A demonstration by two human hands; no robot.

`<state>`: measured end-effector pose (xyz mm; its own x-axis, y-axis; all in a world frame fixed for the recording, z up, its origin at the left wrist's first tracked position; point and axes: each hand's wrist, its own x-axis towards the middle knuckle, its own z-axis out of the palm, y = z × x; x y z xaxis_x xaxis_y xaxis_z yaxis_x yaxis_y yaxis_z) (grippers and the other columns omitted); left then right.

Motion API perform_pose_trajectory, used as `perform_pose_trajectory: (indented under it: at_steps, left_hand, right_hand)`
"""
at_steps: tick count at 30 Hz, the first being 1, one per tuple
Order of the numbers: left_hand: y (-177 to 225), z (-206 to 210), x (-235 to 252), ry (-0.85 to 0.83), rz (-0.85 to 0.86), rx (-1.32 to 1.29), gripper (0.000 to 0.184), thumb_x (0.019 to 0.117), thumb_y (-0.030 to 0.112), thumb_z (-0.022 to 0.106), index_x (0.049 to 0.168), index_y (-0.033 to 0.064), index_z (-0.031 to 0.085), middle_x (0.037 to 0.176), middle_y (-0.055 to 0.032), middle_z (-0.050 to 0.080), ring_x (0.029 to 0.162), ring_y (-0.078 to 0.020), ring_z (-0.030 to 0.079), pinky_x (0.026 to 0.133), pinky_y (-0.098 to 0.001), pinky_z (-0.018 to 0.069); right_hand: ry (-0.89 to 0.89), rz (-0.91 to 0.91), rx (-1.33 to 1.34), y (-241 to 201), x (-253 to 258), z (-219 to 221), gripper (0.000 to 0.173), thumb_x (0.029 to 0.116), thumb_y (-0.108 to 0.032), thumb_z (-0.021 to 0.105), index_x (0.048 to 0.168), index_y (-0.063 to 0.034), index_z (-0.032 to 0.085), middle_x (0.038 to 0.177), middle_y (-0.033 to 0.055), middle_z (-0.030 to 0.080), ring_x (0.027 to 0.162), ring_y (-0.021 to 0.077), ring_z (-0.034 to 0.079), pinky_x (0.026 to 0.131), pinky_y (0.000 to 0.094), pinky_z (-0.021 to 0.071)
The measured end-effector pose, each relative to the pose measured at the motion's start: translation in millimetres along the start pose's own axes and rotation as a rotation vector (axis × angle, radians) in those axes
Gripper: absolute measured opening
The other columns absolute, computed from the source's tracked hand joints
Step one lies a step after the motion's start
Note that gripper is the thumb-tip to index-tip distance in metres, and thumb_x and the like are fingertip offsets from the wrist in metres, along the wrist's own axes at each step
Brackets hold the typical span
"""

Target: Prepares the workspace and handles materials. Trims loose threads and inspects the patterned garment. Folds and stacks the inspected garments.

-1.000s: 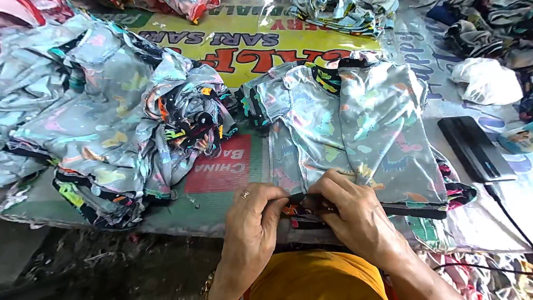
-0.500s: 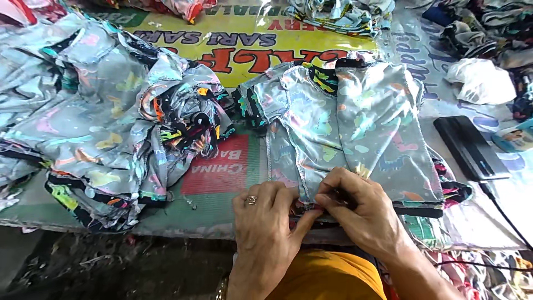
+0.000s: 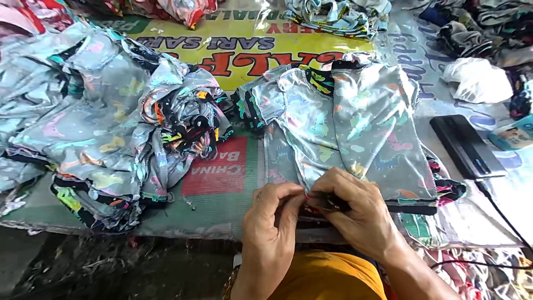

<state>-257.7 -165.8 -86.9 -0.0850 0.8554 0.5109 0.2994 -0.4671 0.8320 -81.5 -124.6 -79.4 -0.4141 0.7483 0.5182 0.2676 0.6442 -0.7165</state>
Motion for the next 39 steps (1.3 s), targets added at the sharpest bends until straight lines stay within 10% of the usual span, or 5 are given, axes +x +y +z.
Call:
perform_pose_trajectory:
  at_steps: [3,15,24,39]
  left_hand:
    - [2.8,1.3,1.3,-0.05,-0.014,-0.092,0.03,0.0979,0.015,0.069,0.125,0.004,0.062,0.108,-0.0002,0.073,0.1,-0.0083,0.069,0.091,-0.0243,0.058]
    - [-1.6,10.8,-6.6,0.045,0.227,0.209,0.015,0.0996,0.017,0.063,0.114,0.0163,0.057,0.104,0.0043,0.068,0.104,-0.0063,0.061,0.097,-0.0256,0.0459]
    - [5.8,6.5,2.2,0.013,-0.022,-0.266,0.021,0.0954,0.007,0.067,0.114,0.0122,0.059,0.107,0.0036,0.069,0.099,-0.0053,0.068,0.087,-0.0214,0.059]
    - [8.2,12.2,3.2,0.004,-0.045,-0.397,0.022,0.0944,0.0,0.065,0.114,0.0093,0.059,0.105,0.0002,0.068,0.098,-0.0082,0.068,0.089,-0.0245,0.0585]
  right_hand:
    - [0.024,-0.002,-0.012,-0.6,0.8,-1.7,0.008,0.0954,-0.006,0.065,0.1,-0.001,0.069,0.09,0.0046,0.068,0.082,0.0023,0.062,0.073,0.0135,0.0513]
    - [0.102,-0.092,-0.276,-20.5,-6.4,-3.4,0.011,0.0962,-0.014,0.06,0.097,-0.0052,0.066,0.08,0.0043,0.063,0.068,0.0051,0.056,0.057,0.0165,0.0419]
    - [0.022,-0.006,-0.197,-32.8,-14.9,-15.2,0.041,0.0981,-0.041,0.066,0.117,-0.0056,0.059,0.092,0.0041,0.067,0.074,0.0013,0.061,0.06,0.0149,0.0474]
    - [0.003,0.045,0.092,-8.5,-5.7,-19.3,0.023,0.0996,-0.026,0.068,0.109,-0.0048,0.069,0.097,-0.0002,0.071,0.088,-0.0004,0.065,0.077,0.0145,0.0541]
